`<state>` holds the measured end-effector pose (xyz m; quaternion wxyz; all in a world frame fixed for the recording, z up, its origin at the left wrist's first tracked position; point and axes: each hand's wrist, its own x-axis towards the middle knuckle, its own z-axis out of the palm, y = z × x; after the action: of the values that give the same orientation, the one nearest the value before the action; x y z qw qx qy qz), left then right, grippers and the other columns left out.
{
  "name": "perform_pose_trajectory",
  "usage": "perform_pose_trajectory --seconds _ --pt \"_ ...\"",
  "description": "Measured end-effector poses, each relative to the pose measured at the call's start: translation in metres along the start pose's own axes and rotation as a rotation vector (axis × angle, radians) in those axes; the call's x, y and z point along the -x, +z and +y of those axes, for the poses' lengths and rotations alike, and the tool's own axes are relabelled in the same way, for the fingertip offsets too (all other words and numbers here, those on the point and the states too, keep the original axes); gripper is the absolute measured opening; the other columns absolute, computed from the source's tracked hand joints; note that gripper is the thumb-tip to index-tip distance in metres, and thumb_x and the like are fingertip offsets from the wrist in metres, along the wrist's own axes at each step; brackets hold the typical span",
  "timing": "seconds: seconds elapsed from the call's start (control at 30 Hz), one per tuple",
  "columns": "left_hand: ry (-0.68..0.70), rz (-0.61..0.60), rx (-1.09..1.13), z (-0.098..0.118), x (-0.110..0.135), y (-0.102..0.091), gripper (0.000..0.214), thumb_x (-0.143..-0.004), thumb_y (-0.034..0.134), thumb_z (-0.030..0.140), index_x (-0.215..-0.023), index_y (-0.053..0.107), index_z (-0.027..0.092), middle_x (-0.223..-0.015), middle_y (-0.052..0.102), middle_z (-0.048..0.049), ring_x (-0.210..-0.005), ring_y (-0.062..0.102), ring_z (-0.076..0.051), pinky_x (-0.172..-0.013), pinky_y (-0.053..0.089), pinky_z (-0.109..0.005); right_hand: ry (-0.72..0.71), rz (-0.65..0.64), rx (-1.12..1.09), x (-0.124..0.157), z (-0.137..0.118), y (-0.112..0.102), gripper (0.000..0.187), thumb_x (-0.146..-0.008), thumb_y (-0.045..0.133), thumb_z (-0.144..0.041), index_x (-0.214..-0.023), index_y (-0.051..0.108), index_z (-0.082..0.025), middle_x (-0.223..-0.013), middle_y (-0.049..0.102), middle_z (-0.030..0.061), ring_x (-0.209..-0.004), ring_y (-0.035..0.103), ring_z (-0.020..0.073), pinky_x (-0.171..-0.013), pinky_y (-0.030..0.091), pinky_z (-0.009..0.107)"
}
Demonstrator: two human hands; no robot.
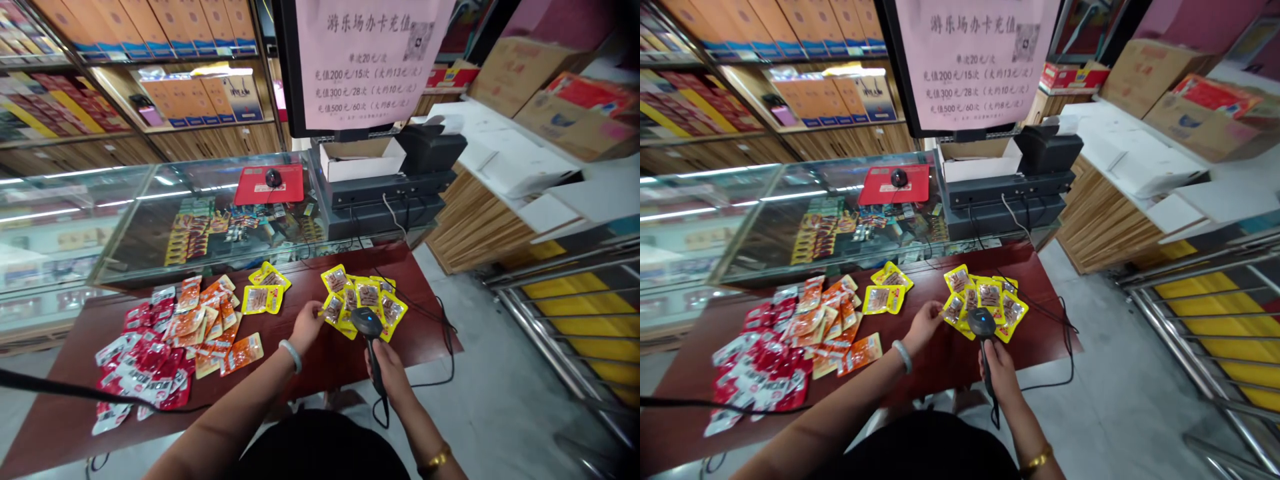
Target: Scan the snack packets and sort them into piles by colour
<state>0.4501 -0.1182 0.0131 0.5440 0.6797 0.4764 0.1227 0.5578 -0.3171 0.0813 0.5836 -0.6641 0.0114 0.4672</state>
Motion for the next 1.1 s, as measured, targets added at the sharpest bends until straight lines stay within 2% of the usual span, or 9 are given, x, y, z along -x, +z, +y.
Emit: perform_pose_trajectory --seconds 0.13,0.27,0.37,0.53,0.67,0.77,0.87,0.97,1.1 --pt "0.015 0.354 -0.598 -0.012 -0.001 -0.063 0.052 -0.087 0.057 0.037 -0.133 0.052 0.015 -0.146 0.047 -0.0191 -0.139 0.037 -0.034 -0.114 0.029 -0.051 0.037 -0.036 0.011 -0.004 0.015 0.011 0.059 -0.066 0.067 -0.077 -0.072 0.053 -0.02 -0.053 0.053 -0.0054 -0.038 0.044 0.0061 -0.035 0.032 0.017" --pt "-0.08 0.286 -0.893 -0.032 -0.007 -0.088 0.085 -0.085 0.056 0.05 -0.152 0.027 0.006 -0.16 0.018 -0.0244 -0.15 0.01 -0.038 -0.118 0.014 -0.056 0.058 -0.108 0.046 -0.006 0.022 0.029 0.059 -0.065 0.068 -0.076 -0.073 0.051 -0.021 -0.055 0.053 -0.006 -0.037 0.043 0.0061 -0.035 0.031 0.017" --pt "-0.046 0.167 -0.981 -0.047 0.001 -0.086 0.09 -0.083 0.06 0.049 -0.153 0.024 0.007 -0.161 0.014 -0.0238 -0.15 0.008 -0.037 -0.119 0.011 -0.056 0.071 -0.176 0.082 -0.004 0.022 0.042 0.059 -0.065 0.067 -0.076 -0.074 0.05 -0.021 -0.054 0.051 -0.007 -0.037 0.042 0.0053 -0.034 0.029 0.016" --pt "0.239 -0.086 -0.936 -0.057 0.04 -0.08 0.079 -0.082 0.065 0.038 -0.152 0.033 0.017 -0.162 0.02 -0.0152 -0.151 0.008 -0.031 -0.121 0.007 -0.052 0.088 -0.218 0.107 -0.002 0.021 0.056 0.058 -0.067 0.067 -0.075 -0.076 0.05 -0.021 -0.055 0.052 -0.0079 -0.038 0.043 0.0044 -0.035 0.031 0.015" --pt "0.342 -0.264 -0.777 -0.054 0.064 -0.088 0.04 -0.086 0.059 0.032 -0.127 0.061 0.027 -0.154 0.042 -0.0063 -0.147 0.027 -0.027 -0.121 0.013 -0.049 0.073 -0.235 0.118 -0.004 0.026 0.059 0.056 -0.069 0.065 -0.074 -0.078 0.05 -0.021 -0.055 0.051 -0.0085 -0.037 0.042 0.0047 -0.034 0.031 0.015" --pt "0.229 -0.047 -0.757 -0.048 0.071 -0.093 0.031 -0.086 0.058 0.03 -0.115 0.064 0.021 -0.142 0.052 -0.0115 -0.135 0.042 -0.027 -0.117 0.025 -0.043 0.06 -0.237 0.141 -0.006 0.029 0.059 0.055 -0.07 0.064 -0.074 -0.077 0.049 -0.021 -0.054 0.051 -0.0084 -0.036 0.042 0.0052 -0.034 0.031 0.016" --pt "-0.007 0.201 -0.831 -0.039 0.071 -0.09 0.055 -0.079 0.066 0.037 -0.128 0.053 0.015 -0.138 0.052 -0.018 -0.128 0.045 -0.033 -0.108 0.033 -0.046 0.062 -0.237 0.154 -0.005 0.032 0.059 0.055 -0.071 0.063 -0.074 -0.077 0.048 -0.021 -0.055 0.051 -0.0083 -0.037 0.042 0.0052 -0.034 0.031 0.016" --pt "-0.125 0.122 -0.875 -0.033 0.064 -0.083 0.066 -0.074 0.072 0.038 -0.13 0.048 0.014 -0.126 0.06 -0.0192 -0.121 0.052 -0.034 -0.1 0.038 -0.044 0.071 -0.248 0.165 -0.003 0.032 0.06 0.054 -0.071 0.063 -0.074 -0.079 0.049 -0.022 -0.055 0.051 -0.0085 -0.037 0.042 0.0054 -0.034 0.031 0.016" --pt "-0.225 -0.042 -0.773 -0.033 0.056 -0.077 0.046 -0.074 0.074 0.036 -0.11 0.055 0.014 -0.103 0.069 -0.0171 -0.101 0.065 -0.031 -0.082 0.043 -0.035 0.063 -0.288 0.187 0.002 0.029 0.06 0.056 -0.07 0.062 -0.075 -0.078 0.049 -0.022 -0.053 0.05 -0.0087 -0.037 0.041 0.0058 -0.035 0.031 0.017"
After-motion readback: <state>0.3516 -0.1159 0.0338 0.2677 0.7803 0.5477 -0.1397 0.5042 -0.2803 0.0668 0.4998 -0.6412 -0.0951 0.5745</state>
